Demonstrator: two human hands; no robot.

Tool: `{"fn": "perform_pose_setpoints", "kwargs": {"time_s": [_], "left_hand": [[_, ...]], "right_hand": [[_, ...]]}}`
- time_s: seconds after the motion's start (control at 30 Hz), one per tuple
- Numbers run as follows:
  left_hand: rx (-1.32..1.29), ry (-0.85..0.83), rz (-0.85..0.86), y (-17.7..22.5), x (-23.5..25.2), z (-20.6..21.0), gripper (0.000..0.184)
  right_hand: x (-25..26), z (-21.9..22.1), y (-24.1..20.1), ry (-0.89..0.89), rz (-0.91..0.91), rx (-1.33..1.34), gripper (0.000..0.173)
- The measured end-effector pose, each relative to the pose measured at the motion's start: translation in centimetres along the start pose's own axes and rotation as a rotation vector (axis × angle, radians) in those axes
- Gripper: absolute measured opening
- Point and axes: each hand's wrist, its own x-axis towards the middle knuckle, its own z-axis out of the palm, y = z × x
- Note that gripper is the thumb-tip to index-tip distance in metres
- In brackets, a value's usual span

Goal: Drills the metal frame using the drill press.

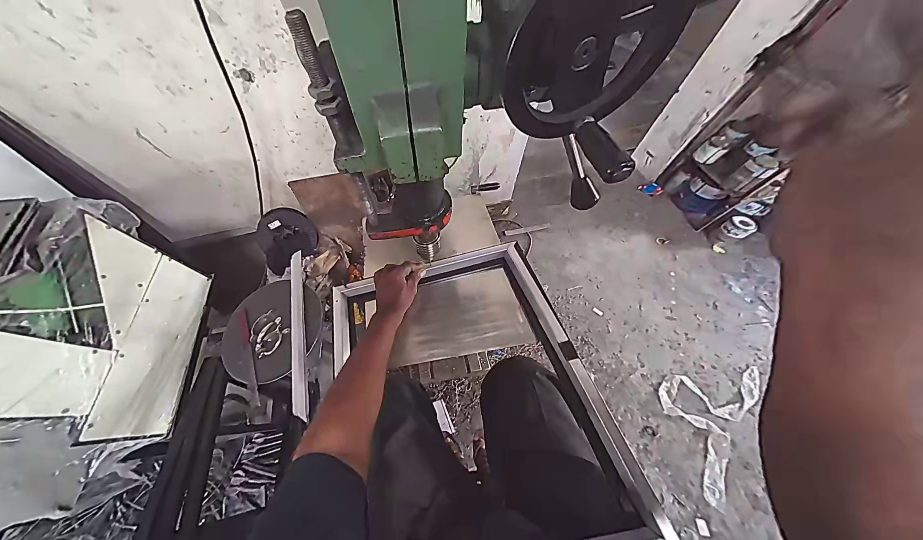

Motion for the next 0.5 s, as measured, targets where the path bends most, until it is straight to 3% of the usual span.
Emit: {"fn": "perform_pose_setpoints", "kwargs": {"time_s": [0.1, 0.2, 0.3, 0.5], "left_hand": [[-0.029, -0.019, 0.013, -0.2, 0.0, -0.3, 0.026], [-0.129, -0.090, 0.018, -0.4, 0.3, -1.1, 0.028], [-0.277, -0.077, -0.015, -0.5, -0.7, -3.0, 0.048], [-0.170, 0.169, -0.205, -4.6, -8.3, -8.8, 0.075]], "right_hand": [[-8.2, -3.9, 4.9, -0.032, 0.209, -0.246, 0.043], [-17.8, -7.6, 9.6, -0.334, 0.592, -0.508, 0.067], [-25.0, -10.4, 11.2, -0.427, 0.879, -0.481, 0.083], [-29.8, -12.3, 10.1, -0.526, 1.021, -0.320, 0.083]]}}
